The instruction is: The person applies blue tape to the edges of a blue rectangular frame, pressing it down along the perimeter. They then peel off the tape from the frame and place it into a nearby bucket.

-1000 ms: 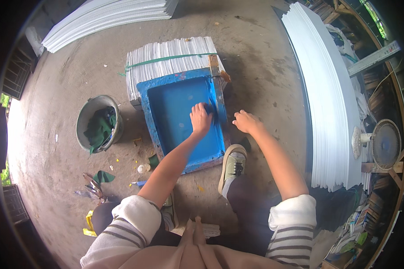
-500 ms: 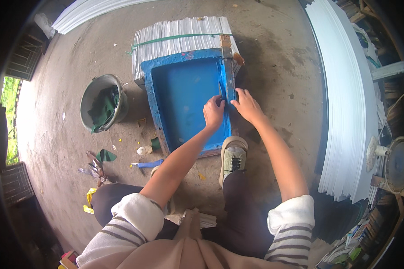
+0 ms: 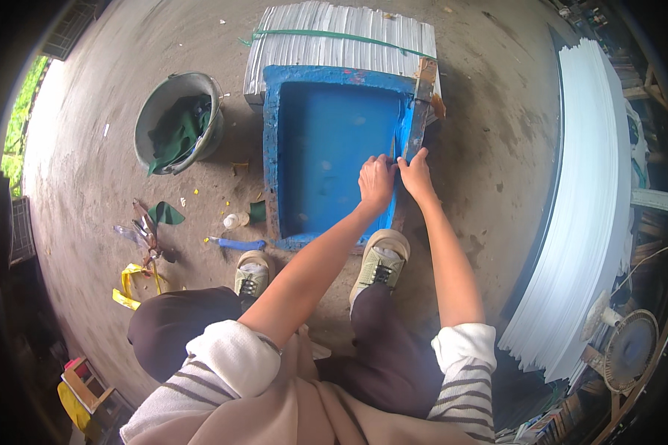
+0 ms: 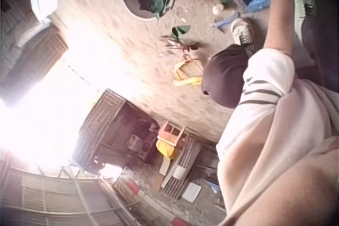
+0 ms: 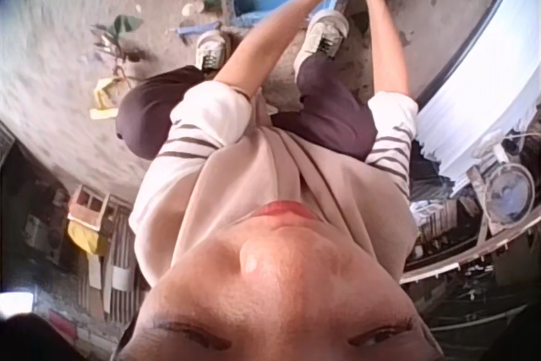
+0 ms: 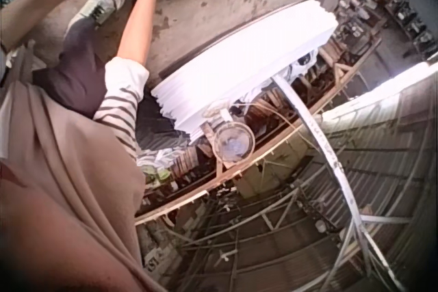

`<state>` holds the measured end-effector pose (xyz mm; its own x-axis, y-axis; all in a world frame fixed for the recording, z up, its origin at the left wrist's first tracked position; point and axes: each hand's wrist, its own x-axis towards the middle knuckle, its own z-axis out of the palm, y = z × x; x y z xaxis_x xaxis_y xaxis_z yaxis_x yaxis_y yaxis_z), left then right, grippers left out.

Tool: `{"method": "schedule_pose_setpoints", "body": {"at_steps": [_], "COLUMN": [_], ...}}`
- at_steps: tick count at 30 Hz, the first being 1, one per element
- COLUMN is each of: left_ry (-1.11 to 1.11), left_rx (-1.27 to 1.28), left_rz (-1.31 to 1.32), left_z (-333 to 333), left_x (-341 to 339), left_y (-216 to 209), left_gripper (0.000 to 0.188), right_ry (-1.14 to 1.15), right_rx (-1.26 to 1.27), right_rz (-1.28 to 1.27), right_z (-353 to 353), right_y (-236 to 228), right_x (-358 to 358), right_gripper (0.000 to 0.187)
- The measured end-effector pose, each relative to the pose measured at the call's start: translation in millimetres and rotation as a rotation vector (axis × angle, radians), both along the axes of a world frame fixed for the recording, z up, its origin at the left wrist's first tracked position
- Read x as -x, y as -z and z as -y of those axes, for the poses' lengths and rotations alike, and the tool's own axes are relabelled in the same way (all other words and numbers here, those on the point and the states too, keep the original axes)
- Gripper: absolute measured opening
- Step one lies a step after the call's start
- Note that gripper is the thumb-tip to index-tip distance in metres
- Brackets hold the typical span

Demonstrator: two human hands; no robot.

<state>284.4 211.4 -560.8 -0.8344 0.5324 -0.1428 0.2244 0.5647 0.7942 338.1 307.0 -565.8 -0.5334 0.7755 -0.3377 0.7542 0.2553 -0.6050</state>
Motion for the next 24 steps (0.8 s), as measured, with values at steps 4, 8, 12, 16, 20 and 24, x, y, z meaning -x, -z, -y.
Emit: {"method": "schedule_pose_setpoints", "body": {"at_steps": [4, 8, 12, 16, 20, 24], "left_ry": [-0.010, -0.020, -0.066, -0.043, -0.080, -0.077], "left_rx": [-0.067, -0.185, -0.239, -0.292, -0.311, -0.288], "left_rz": [-0.003, 0.027, 0.032, 0.056, 0.038, 0.041], "left_z": [-5, -7, 7, 6, 5, 7], "left_x": [2, -4, 1, -2, -3, -3], "left_y": [7, 13, 19, 18, 17, 21], "left_gripper": [0.013, 0.013, 0.012, 0.012, 0.012, 0.013], "right_ry": [-0.052, -0.068, -0.491, -1.119, -1.366, -1.414], "right_rx": [-0.008, -0.164, -0.848, -1.079, -0.929, -0.855], "right_rz": [-0.024, -0.019, -0.097, -0.028, -0.071, 0.009], "right_z": [-8, -11, 7, -10, -25, -25], "right_y": [11, 17, -37, -50, -56, -54], "right_x": [4, -6, 1, 0, 14, 31], "right_gripper": [0.076, 0.080, 0.073, 0.040, 0.012, 0.006]}}
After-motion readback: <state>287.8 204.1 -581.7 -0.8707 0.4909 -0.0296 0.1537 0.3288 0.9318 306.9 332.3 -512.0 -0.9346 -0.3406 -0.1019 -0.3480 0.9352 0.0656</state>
